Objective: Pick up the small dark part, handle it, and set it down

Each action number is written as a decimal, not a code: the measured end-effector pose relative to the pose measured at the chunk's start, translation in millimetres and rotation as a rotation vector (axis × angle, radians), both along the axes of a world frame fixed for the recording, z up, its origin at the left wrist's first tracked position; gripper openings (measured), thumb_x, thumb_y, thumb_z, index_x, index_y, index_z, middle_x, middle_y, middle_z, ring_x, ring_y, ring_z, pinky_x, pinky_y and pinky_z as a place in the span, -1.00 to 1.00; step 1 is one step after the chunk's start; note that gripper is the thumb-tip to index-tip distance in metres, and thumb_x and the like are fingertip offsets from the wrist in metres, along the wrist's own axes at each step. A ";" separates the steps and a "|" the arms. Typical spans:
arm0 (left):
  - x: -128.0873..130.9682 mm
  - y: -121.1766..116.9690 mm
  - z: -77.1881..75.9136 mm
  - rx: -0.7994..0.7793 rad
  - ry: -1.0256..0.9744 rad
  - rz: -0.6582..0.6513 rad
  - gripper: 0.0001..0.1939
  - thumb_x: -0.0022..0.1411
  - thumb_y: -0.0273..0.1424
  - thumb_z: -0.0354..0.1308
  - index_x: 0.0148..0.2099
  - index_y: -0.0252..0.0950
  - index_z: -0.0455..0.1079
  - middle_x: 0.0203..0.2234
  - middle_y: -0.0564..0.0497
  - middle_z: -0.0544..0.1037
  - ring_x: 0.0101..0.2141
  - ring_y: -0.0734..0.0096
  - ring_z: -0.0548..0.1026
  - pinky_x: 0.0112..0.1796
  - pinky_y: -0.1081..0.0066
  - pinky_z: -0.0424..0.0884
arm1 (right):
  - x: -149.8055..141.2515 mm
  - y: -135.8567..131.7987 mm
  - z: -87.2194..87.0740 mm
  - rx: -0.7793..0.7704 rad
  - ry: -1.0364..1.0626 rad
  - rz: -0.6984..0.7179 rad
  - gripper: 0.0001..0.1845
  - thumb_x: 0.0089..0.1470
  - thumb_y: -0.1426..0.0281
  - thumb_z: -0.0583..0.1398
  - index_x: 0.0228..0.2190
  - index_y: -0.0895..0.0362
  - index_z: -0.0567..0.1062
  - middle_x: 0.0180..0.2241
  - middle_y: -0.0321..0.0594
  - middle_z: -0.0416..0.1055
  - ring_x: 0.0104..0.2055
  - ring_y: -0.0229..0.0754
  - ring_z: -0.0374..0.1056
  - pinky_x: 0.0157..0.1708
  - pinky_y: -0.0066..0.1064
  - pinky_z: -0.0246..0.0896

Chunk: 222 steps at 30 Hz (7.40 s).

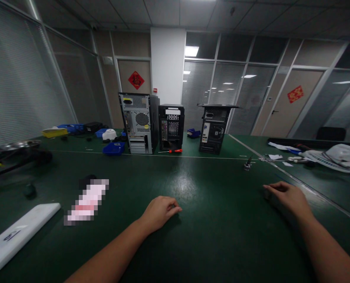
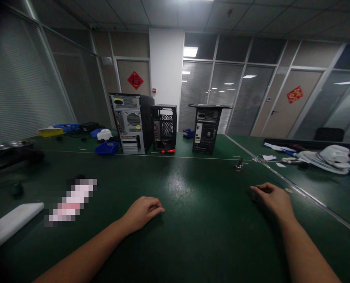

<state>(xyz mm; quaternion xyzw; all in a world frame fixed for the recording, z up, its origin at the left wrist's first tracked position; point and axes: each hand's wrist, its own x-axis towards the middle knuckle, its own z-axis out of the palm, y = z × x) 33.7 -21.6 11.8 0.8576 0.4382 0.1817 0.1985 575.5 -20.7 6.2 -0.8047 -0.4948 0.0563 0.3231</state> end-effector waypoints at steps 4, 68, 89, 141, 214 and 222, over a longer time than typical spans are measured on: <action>-0.1 -0.9 1.6 -0.006 0.008 -0.001 -0.70 0.36 -0.14 0.13 -0.22 -0.22 0.56 -0.44 0.05 0.54 -0.38 0.39 0.46 -0.36 0.46 0.21 | 0.2 0.4 -2.3 0.003 -0.023 0.002 -0.46 -0.07 -0.11 0.21 -0.24 0.03 0.62 -0.23 -0.06 0.62 -0.15 0.25 0.49 -0.23 -0.02 0.37; 9.0 -16.7 6.8 0.021 0.002 -0.012 -0.73 0.39 -0.13 0.10 -0.07 -0.15 0.52 -0.47 0.10 0.51 -0.39 0.37 0.48 -0.35 0.46 0.21 | -262.8 -30.3 58.3 -0.007 -0.132 1.058 -0.64 0.12 0.37 0.21 -0.03 0.05 0.58 -0.08 -0.14 0.52 -0.10 -0.12 0.44 -0.07 -0.29 0.34; 6.7 -11.9 0.1 0.082 0.014 -0.056 -0.82 0.40 -0.24 0.08 -0.11 -0.19 0.45 -0.50 0.11 0.46 -0.41 0.39 0.44 -0.35 0.45 0.20 | -302.7 -39.0 23.7 0.128 -0.005 1.000 -0.62 0.10 0.43 0.24 -0.01 0.07 0.51 -0.09 -0.13 0.53 -0.06 -0.07 0.45 -0.01 -0.19 0.33; -0.2 -9.9 -0.5 0.106 0.041 -0.078 -0.83 0.36 -0.29 0.14 -0.13 -0.16 0.54 -0.51 0.11 0.47 -0.41 0.40 0.45 -0.28 0.44 0.27 | -199.3 8.1 34.3 0.087 0.343 0.576 -0.46 -0.11 0.20 0.35 -0.07 0.14 0.51 -0.09 -0.05 0.53 -0.07 0.02 0.47 0.01 -0.12 0.35; 2.9 -11.9 8.5 0.059 0.075 -0.079 -0.79 0.36 -0.28 0.12 -0.12 -0.18 0.57 -0.52 0.10 0.46 -0.44 0.42 0.43 -0.32 0.45 0.25 | -13.4 -1.9 -6.6 0.160 -0.144 0.031 -0.50 0.08 0.11 0.16 -0.02 0.08 0.53 -0.11 -0.09 0.59 -0.05 0.13 0.50 0.00 -0.06 0.34; 3.1 -12.2 8.0 0.074 0.088 -0.076 -0.80 0.35 -0.28 0.13 -0.13 -0.20 0.57 -0.51 0.08 0.47 -0.45 0.42 0.43 -0.33 0.45 0.25 | -13.6 -0.9 -10.2 0.196 -0.068 -0.035 -0.53 0.06 0.08 0.19 -0.08 0.06 0.59 -0.12 -0.06 0.60 -0.08 0.15 0.49 -0.07 -0.07 0.34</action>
